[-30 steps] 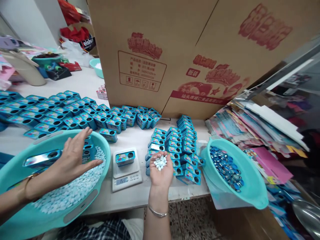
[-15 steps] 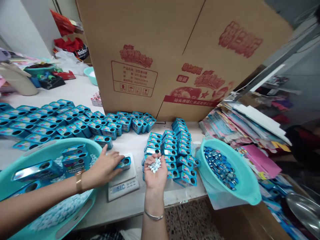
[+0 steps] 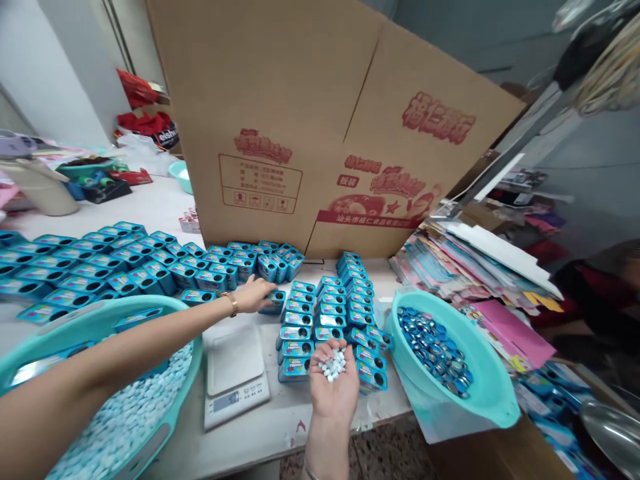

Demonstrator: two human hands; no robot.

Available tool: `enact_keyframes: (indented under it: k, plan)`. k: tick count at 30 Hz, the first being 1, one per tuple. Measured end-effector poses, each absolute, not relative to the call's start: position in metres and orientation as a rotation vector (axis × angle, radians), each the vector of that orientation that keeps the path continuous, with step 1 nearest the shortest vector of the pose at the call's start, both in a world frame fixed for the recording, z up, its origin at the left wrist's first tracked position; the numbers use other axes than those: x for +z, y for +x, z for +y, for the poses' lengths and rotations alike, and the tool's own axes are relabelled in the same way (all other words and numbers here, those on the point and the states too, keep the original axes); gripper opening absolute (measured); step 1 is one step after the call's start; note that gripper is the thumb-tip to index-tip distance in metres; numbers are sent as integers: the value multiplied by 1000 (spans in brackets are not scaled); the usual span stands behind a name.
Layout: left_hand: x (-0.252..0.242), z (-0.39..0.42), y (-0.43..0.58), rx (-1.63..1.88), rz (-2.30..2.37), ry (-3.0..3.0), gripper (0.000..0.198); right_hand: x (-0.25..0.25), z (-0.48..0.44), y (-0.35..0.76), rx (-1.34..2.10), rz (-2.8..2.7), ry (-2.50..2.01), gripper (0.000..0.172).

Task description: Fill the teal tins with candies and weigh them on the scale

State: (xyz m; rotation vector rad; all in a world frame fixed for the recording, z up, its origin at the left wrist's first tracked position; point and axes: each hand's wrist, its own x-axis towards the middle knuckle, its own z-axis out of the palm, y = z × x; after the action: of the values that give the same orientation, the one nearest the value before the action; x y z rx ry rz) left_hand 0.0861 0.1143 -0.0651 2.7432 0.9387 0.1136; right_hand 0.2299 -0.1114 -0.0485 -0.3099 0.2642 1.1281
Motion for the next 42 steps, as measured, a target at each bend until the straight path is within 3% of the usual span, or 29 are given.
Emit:
enact_keyframes:
  k: [2,4,9,14,18,25,31,33,37,42]
  plan:
    - [-60,123,71,107,942,2724,70,-49,-111,231,1129,256,-305,11]
    - [-48,134,41,114,1003,2714,79,-50,-110,230,1130,234,-310,14]
    - [-21,150,-50,-81,1230,2693,43,-50,-97,212,1180,234,-318,13]
    - [-37,140,-71,-229,1333,2705,30,-42,-85,185,1264,251,-312,11]
    - [-43,133,-57,-220,1308,2745,24,-36,-92,179,1259,238,-301,8]
    - [-3,94,-36,24,1143,2853,27,-32,-107,189,1200,241,-295,7]
    - [-28,33,2,-18,1019,2850,24,-30,-108,189,1238,221,-255,8]
    - [-33,24,5,-35,1026,2831,38,-31,-111,192,1249,215,-237,9]
    - [-13,28,-15,149,1066,2836,103,-35,-118,200,1230,202,-227,11]
    - [6,45,-57,200,1116,2762,105,-43,-115,207,1225,237,-257,11]
